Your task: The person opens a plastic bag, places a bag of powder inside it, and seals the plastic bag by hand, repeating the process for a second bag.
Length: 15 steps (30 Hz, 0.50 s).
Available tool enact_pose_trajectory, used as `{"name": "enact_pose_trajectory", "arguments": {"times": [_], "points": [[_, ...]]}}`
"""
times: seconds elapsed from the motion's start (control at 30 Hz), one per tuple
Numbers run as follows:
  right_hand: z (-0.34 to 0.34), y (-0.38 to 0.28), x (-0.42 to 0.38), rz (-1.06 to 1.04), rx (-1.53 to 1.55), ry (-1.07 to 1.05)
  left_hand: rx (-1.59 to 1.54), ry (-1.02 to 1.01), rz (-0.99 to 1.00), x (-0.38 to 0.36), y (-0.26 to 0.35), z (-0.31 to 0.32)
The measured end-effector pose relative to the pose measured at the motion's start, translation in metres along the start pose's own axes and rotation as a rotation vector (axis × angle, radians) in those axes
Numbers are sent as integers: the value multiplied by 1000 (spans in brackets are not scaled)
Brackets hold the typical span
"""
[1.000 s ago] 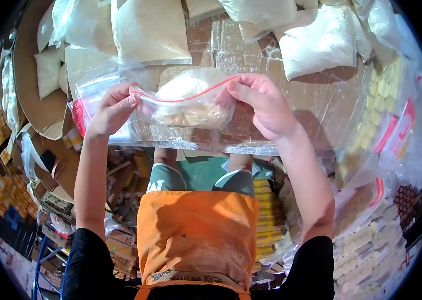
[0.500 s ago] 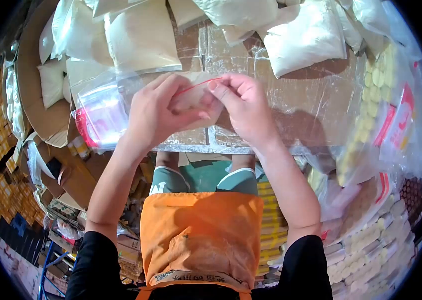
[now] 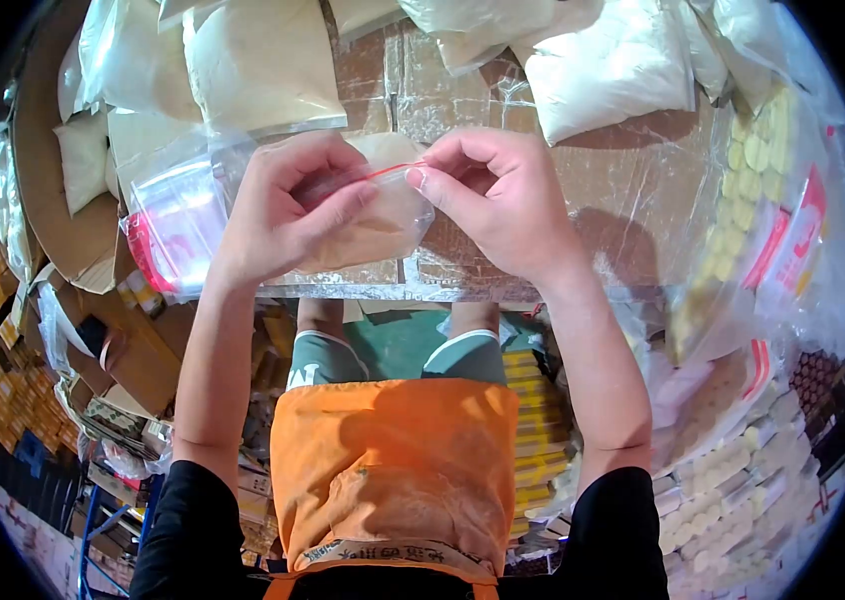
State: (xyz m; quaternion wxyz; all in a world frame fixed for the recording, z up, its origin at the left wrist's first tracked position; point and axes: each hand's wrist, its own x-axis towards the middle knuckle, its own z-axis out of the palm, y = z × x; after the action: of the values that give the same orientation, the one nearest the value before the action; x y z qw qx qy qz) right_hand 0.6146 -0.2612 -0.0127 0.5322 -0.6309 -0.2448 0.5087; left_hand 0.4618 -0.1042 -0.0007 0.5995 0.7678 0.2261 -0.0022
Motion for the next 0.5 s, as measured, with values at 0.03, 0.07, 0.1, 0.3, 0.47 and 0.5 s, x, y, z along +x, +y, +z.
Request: {"name": "enact_pose_trajectory", "arguments": {"times": [0.03,0.07,0.1,0.3,0.47,0.5], "points": [[-1,1,1,-49,-54,3,64,5,101,0,-1,-1],[-1,1,1,-98,-108,7,61,8,99,0,-1,-1],[-1,2,2,-93,-110,3,73,5,92,0,0,-2],[-3,3,6,-164,-16,76,16,23,38,-4,0,-7],[-20,-11,7,-546,-409,-34,70,240,325,-3,8,1],[-18,-15,7,-548,-427,-52,189,214,434,-4,3,0]]}}
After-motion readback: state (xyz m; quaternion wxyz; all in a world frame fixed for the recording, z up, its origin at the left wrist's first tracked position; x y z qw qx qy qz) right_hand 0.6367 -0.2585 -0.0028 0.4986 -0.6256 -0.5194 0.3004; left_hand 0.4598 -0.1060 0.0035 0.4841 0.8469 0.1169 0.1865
